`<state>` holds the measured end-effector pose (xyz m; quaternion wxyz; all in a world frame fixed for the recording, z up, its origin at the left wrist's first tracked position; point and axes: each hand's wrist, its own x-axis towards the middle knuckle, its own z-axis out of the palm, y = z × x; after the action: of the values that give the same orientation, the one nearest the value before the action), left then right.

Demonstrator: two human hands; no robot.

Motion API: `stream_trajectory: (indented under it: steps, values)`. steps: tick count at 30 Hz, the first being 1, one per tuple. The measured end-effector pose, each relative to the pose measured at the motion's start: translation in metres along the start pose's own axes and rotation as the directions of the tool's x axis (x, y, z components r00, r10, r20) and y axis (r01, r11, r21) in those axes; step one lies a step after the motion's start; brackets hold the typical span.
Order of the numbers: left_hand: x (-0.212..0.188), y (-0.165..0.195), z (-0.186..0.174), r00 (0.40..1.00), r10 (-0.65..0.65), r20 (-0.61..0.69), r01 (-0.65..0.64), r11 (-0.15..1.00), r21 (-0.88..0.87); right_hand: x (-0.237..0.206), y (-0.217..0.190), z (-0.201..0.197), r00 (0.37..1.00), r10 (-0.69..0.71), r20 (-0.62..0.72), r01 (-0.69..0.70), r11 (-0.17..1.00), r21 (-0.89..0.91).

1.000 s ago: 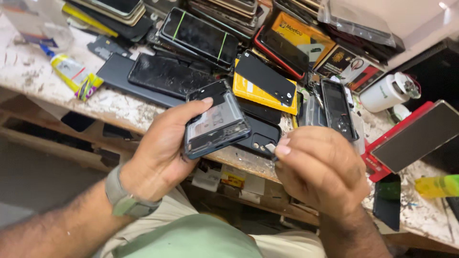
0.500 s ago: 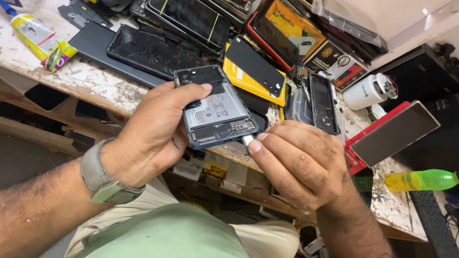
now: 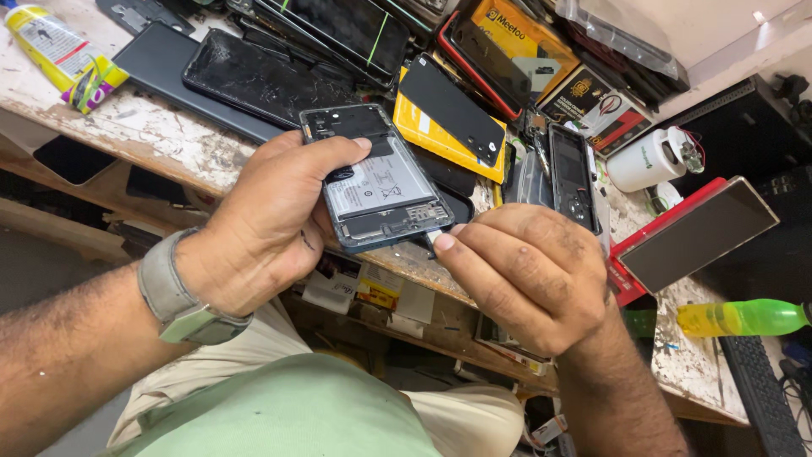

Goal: The person disassembles a smartphone, removes screws and internal components, applies adhesive to the frame, and reattaches the back cover. The person uses a screwdriver and tweezers to handle small parts and aligns the back cover before pressing it into place.

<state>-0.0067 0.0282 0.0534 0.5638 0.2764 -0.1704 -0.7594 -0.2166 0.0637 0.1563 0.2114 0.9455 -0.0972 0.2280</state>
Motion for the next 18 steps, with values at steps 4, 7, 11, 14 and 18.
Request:
stream_trajectory:
  steps: [4,7,11,14,18]
  values:
    - [0.003,-0.001,0.001,1.000,0.009,-0.020,-0.009,1.000,0.002,-0.004,0.001,0.006,0.999,0.013,-0.036,-0.014,1.000,-0.027]
    - [0.005,-0.001,0.001,0.999,0.035,-0.041,-0.034,0.999,0.027,-0.010,0.001,0.016,0.996,0.038,-0.085,-0.040,0.999,-0.019]
    - [0.006,0.001,-0.001,0.989,0.150,0.012,-0.150,0.986,0.072,-0.017,-0.003,0.021,0.956,0.285,-0.062,-0.273,0.949,0.156]
    - [0.008,0.004,-0.002,0.984,0.180,-0.011,-0.177,0.976,0.125,-0.018,-0.006,0.021,0.923,0.385,-0.019,-0.371,0.902,0.221]
    - [0.010,0.004,-0.004,0.987,0.164,-0.007,-0.161,0.978,0.130,-0.023,-0.003,0.028,0.976,0.207,-0.072,-0.204,0.978,0.045]
